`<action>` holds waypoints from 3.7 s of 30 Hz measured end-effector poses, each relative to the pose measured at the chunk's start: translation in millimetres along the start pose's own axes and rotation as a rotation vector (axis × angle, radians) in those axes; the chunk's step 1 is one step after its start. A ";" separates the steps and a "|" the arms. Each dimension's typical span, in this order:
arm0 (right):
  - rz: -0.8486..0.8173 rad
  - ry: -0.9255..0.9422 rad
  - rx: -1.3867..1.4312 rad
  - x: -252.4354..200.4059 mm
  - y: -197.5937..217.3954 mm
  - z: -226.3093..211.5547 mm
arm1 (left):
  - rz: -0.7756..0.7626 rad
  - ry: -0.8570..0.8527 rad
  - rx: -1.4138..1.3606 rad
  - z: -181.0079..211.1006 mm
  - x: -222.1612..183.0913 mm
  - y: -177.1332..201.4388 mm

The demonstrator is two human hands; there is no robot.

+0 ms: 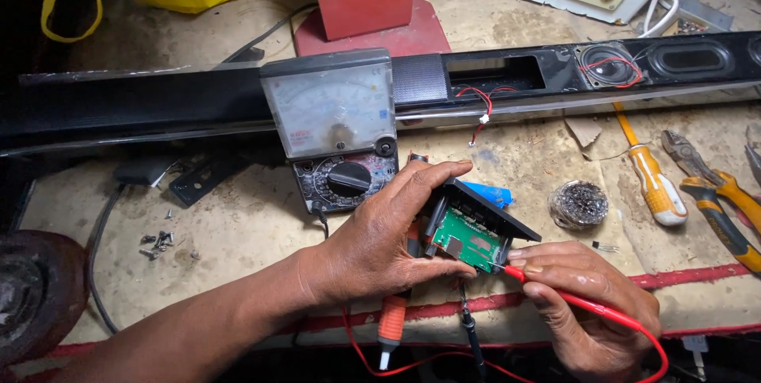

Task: Using a multimeter to test components and traces on a circuit board from a soundbar for diagnostic purposes.

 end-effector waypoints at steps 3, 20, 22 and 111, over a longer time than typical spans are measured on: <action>0.023 0.004 0.008 -1.3 -0.1 1.4 | -0.008 0.030 -0.003 -2.7 0.1 -0.4; -0.003 0.003 -0.007 -0.7 -1.3 2.0 | -0.012 0.016 0.010 -3.0 -0.3 -0.8; 0.000 0.009 -0.002 -1.0 -1.4 0.3 | -0.010 0.008 0.001 -1.3 -1.0 -1.1; 0.066 -0.023 0.083 7.1 5.9 -6.5 | 0.006 0.078 0.132 -11.2 -2.5 2.2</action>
Point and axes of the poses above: each hand's wrist, its own x-axis towards the middle knuckle, its own y-axis out of the back of the hand, z = x × y, the point moved 10 cm from there along x, towards the middle knuckle, and after that the axes turned 15 degrees about -x, right-handed, at the moved point
